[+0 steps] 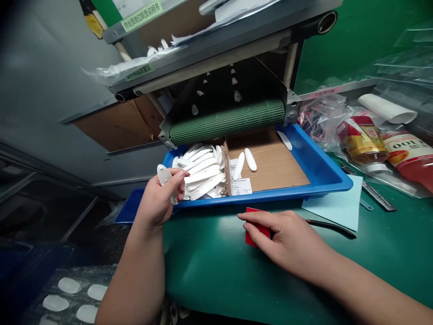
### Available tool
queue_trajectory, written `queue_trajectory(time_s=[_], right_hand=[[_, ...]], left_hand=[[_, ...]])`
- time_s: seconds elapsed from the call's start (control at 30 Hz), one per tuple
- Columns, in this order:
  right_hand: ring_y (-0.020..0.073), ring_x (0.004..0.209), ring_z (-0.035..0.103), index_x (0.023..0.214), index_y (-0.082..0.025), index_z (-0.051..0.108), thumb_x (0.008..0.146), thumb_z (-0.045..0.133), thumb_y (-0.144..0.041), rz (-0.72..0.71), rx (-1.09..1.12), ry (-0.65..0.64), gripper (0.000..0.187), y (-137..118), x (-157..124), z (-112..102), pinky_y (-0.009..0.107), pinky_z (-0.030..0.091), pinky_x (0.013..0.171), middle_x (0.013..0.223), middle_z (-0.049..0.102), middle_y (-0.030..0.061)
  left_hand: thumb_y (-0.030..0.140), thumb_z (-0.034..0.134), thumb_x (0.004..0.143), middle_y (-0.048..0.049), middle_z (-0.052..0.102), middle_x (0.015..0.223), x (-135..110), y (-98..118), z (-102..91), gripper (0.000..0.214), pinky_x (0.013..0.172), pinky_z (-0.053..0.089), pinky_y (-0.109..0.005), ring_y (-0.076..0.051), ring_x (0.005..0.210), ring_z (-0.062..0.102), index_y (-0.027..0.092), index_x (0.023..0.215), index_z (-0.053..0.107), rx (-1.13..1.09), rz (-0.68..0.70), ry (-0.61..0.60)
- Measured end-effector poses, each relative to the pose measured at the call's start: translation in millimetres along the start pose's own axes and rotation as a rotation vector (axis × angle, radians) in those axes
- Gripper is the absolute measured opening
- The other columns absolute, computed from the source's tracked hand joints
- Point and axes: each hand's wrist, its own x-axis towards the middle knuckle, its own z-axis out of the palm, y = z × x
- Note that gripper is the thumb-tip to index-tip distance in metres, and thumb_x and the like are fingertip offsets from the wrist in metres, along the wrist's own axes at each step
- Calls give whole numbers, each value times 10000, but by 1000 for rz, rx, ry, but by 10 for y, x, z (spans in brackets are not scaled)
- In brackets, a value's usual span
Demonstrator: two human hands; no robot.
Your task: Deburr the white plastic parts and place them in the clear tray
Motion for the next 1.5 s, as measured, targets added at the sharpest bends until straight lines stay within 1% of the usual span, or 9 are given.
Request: queue_trajectory(time_s=[0.17, 0.33, 0.5, 0.83, 1.0, 1.13, 1.23, 1.37, 1.5], right_hand=[[167, 623, 707, 1175, -311, 794, 998, 575, -370, -27, -1, -3, 287, -25, 12, 14, 285, 536, 603, 771, 769, -33], [183, 696, 731, 1171, -301, 804, 985, 595, -360, -3, -13, 2, 286, -72, 8, 3, 286, 525, 626, 853, 797, -16], [182, 726, 733, 1211, -307, 794, 999, 585, -354, -17, -25, -5, 302, -98, -4, -10, 286, 515, 649, 898, 805, -20], [217, 853, 768, 1175, -286, 815, 980, 617, -341, 5, 47, 52, 283, -126, 15, -59, 291, 574, 737, 1003, 818, 12], [230, 968, 750, 1120, -239, 831, 952, 684, -412, 68, 288, 230, 282, -133, 60, -108, 310, 592, 863, 1089, 804, 59], [122, 531, 585, 1167, -211, 814, 920, 735, -499, 181, 661, 311, 387, -95, 66, -134, 225, 477, 473, 727, 715, 20], [64, 392, 388, 1155, -206, 808, 882, 777, -494, 252, 947, 215, 398, -78, 63, -133, 188, 271, 351, 561, 575, -39], [55, 380, 349, 1151, -174, 806, 862, 789, -491, 310, 1011, -74, 429, -64, 84, -113, 185, 239, 336, 568, 600, -32], [57, 422, 398, 1136, -162, 817, 858, 799, -433, 313, 812, 229, 389, -59, 95, -152, 170, 283, 361, 587, 612, -31]], left_hand=[[465, 767, 872, 17, 560, 666, -2, -26, 30, 298, 516, 401, -245, -120, 550, 506, 180, 915, 693, 34, -21, -57], [436, 702, 923, -31, 685, 1038, 80, -92, 87, 266, 681, 475, -295, -178, 790, 615, 256, 1108, 767, 652, 238, 128], [446, 645, 958, -66, 665, 1235, 193, -152, 196, 328, 824, 491, -361, -273, 1056, 660, 259, 1210, 743, 944, 266, 41], [430, 637, 945, 5, 614, 777, -8, 19, 107, 195, 608, 393, -298, -182, 649, 543, 247, 927, 573, 667, 244, 184], [358, 616, 961, 11, 661, 750, -367, -84, 363, 199, 625, 449, -281, -174, 663, 578, 252, 1089, 505, 73, 54, -413], [357, 598, 997, -3, 687, 798, -560, -194, 637, 223, 644, 495, -283, -159, 661, 615, 241, 1178, 540, -65, -166, -812], [397, 567, 1035, 7, 703, 819, -609, -245, 751, 165, 564, 464, -254, -118, 564, 590, 236, 1065, 588, 13, -143, -806], [369, 571, 1053, 21, 667, 685, -628, -251, 794, 253, 548, 430, -233, -103, 552, 578, 206, 885, 669, 197, 128, -762], [209, 608, 1031, 29, 659, 685, -618, -244, 782, 156, 573, 432, -208, -87, 590, 590, 194, 926, 723, 179, 454, -719]])
